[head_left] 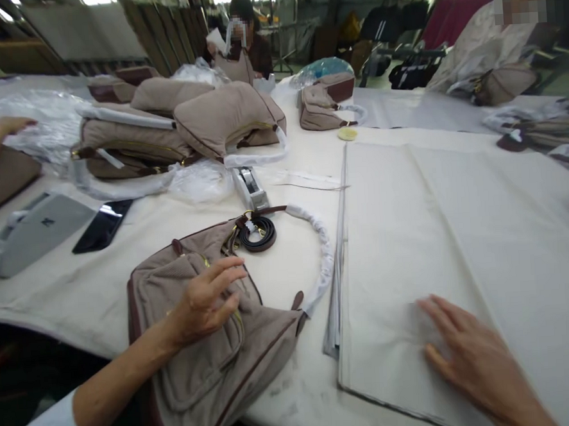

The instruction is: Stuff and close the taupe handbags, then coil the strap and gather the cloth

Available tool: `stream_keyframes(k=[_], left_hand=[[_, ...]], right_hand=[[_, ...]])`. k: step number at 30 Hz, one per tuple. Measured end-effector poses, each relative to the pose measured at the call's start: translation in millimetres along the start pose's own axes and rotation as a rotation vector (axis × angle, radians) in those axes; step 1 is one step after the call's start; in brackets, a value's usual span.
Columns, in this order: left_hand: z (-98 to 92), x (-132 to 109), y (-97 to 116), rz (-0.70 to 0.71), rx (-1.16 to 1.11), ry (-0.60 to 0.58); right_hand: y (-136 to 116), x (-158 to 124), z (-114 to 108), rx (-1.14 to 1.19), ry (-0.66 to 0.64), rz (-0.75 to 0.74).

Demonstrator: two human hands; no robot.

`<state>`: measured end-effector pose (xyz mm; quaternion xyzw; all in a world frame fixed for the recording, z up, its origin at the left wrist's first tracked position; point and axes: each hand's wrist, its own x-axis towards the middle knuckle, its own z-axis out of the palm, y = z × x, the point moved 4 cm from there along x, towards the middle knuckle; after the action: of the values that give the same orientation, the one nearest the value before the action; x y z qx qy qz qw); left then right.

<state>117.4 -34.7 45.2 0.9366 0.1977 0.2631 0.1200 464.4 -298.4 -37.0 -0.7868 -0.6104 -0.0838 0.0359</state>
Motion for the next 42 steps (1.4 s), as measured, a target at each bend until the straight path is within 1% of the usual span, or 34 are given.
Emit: stream_keyframes(k=[1, 2, 3, 4, 5, 6, 7, 8, 9, 11, 12, 13, 15, 17, 19, 21, 23, 24, 26, 27, 28, 29, 30, 31, 33, 34, 35, 36, 37, 38, 39, 40, 41, 42], left_hand=[[5.9, 8.5, 15.6, 0.013, -0.018, -0.011], [15.2, 16.7, 33.4, 0.029, -0.033, -0.037], [28.9, 24.0, 53.1, 0.045, -0.044, -0.092], [46.6, 29.6, 74.0, 0.059, -0.049, -0.171], [67.4, 33.4, 95.1, 0.059, -0.044, -0.256], [92.3, 34.6, 115.4, 0.030, -0.062, -0.396], [117.6, 34.4, 135.6, -0.004, -0.107, -0.515], [142.2, 33.8, 156.1, -0.022, -0.173, -0.605], [164.4, 34.3, 175.6, -0.033, -0.233, -0.640], [200.7, 39.6, 213.1, 0.031, -0.335, -0.626], [215.0, 43.5, 228.9, 0.065, -0.353, -0.620], [226.2, 48.1, 241.8, 0.087, -0.345, -0.609], [239.4, 56.7, 259.9, 0.120, -0.293, -0.593], [243.4, 61.4, 268.2, 0.144, -0.238, -0.583], [243.8, 61.5, 269.4, 0.176, -0.194, -0.569], [245.8, 59.6, 267.3, 0.202, -0.150, -0.508], [252.8, 58.2, 265.1, 0.206, -0.119, -0.427], [258.3, 57.9, 264.6, 0.205, -0.113, -0.399], [270.8, 58.0, 263.6, 0.203, -0.101, -0.394], [275.6, 58.4, 262.5, 0.202, -0.095, -0.416], [277.9, 58.8, 260.7, 0.204, -0.092, -0.452], [276.9, 59.4, 257.8, 0.201, -0.089, -0.501], [272.1, 60.0, 253.9, 0.193, -0.096, -0.572], [262.4, 61.5, 249.3, 0.173, -0.127, -0.640], [229.7, 70.1, 238.1, 0.072, -0.266, -0.713], [207.3, 79.6, 230.9, -0.029, -0.390, -0.634], [183.5, 91.1, 221.8, -0.161, -0.526, -0.489], [164.4, 101.4, 215.2, -0.250, -0.663, -0.416], [148.5, 111.8, 209.7, -0.299, -0.753, -0.331], [136.3, 121.1, 204.7, -0.322, -0.800, -0.231], [128.8, 128.3, 200.8, -0.313, -0.801, -0.135], [125.5, 132.6, 197.8, -0.275, -0.754, -0.046], [126.8, 133.8, 195.8, -0.212, -0.677, 0.013], [132.5, 132.0, 194.6, -0.132, -0.585, 0.023]], right_hand=[[28.0, -15.7, 4.4, -0.048, 0.027, 0.071], [50.3, -28.1, 9.3, -0.041, 0.013, 0.102], [67.3, -37.3, 12.8, -0.015, 0.018, 0.120], [78.7, -43.3, 15.8, 0.017, 0.022, 0.121], [85.3, -46.7, 18.4, 0.052, 0.031, 0.117], [88.3, -48.4, 20.8, 0.079, 0.047, 0.117], [88.8, -49.0, 23.6, 0.096, 0.059, 0.121], [88.1, -49.3, 26.7, 0.112, 0.076, 0.125], [87.2, -49.7, 30.8, 0.129, 0.083, 0.130], [88.8, -51.9, 41.2, 0.168, 0.082, 0.138], [91.9, -53.5, 46.3, 0.195, 0.083, 0.134], [96.4, -55.0, 50.5, 0.228, 0.086, 0.128], [107.5, -56.5, 53.4, 0.296, 0.086, 0.116], [114.9, -52.8, 44.5, 0.331, 0.096, 0.139], [109.4, -41.1, 24.2, 0.297, 0.123, 0.191], [86.5, -20.3, -0.4, 0.213, 0.173, 0.223], [53.2, 6.9, -17.7, 0.118, 0.196, 0.238], [37.8, 21.0, -20.5, 0.079, 0.167, 0.254], [17.9, 45.2, -14.1, 0.037, 0.022, 0.288], [15.7, 53.6, -8.1, 0.066, -0.047, 0.302], [19.4, 59.0, -2.6, 0.128, -0.087, 0.325], [28.6, 61.5, 1.1, 0.220, -0.096, 0.369], [41.9, 61.3, 2.3, 0.326, -0.078, 0.433], [57.6, 58.6, 0.7, 0.428, -0.041, 0.518], [84.8, 49.9, -8.5, 0.596, 0.023, 0.681], [92.6, 45.9, -14.2, 0.688, 0.040, 0.739], [94.8, 43.8, -18.8, 0.804, 0.034, 0.765], [91.3, 44.0, -21.5, 0.938, 0.000, 0.749], [83.1, 46.1, -21.8, 1.071, -0.057, 0.700], [72.4, 49.1, -20.1, 1.176, -0.123, 0.635], [61.4, 51.9, -16.5, 1.237, -0.187, 0.571], [52.3, 54.1, -11.5, 1.257, -0.232, 0.522], [46.6, 55.4, -5.7, 1.252, -0.254, 0.491], [45.3, 55.7, 0.0, 1.234, -0.251, 0.485]])
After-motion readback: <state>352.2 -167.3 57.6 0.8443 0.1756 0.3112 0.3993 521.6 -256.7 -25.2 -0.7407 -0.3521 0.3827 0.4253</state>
